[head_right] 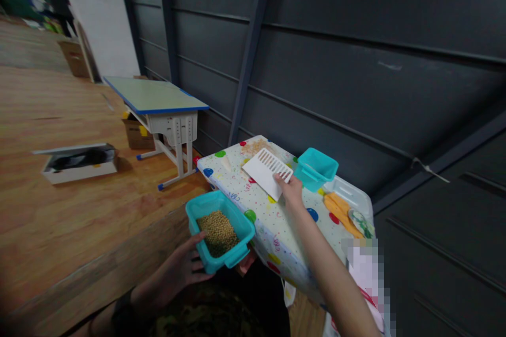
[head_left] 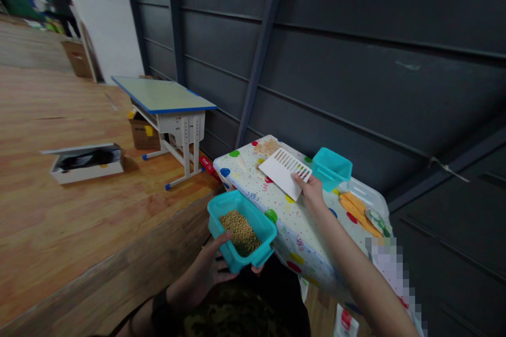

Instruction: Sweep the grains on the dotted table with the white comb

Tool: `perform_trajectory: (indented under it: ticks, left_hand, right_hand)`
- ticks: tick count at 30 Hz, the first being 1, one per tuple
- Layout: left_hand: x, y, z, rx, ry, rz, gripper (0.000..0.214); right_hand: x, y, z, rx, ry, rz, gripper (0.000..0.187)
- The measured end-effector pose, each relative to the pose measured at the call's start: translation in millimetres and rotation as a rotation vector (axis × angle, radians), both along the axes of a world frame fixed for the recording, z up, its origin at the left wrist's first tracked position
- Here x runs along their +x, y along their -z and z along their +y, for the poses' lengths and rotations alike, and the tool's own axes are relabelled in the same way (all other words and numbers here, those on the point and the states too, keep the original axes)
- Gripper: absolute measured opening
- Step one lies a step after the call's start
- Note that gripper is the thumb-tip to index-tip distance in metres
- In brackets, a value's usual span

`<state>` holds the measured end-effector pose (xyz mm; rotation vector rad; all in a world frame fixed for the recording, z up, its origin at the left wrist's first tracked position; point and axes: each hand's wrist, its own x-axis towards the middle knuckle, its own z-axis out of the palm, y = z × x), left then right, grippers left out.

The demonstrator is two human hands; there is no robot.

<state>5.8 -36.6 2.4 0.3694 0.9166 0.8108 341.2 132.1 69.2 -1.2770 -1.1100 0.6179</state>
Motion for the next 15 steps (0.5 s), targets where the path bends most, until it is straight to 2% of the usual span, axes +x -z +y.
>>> perform_trajectory:
  ticks: [3, 6, 15]
  left_hand:
    - [0, -1.6, 0, 0.000, -0.003, 0.003, 0.078]
    - [0, -4.8, 0, -0.001, 0.006, 0.018, 0.077]
    - [0, -4.1, -1, -0.008, 0.018, 0.018, 0.082]
  right_hand:
    - [-15, 1.3, -9, -0.078, -0.091, 0.039, 0.058]
    - [-16, 2.9, -11, -0.105, -0.118, 0.015, 0.056]
    - [11, 5.6, 11, -0.093, 0.097, 0.123, 0.066]
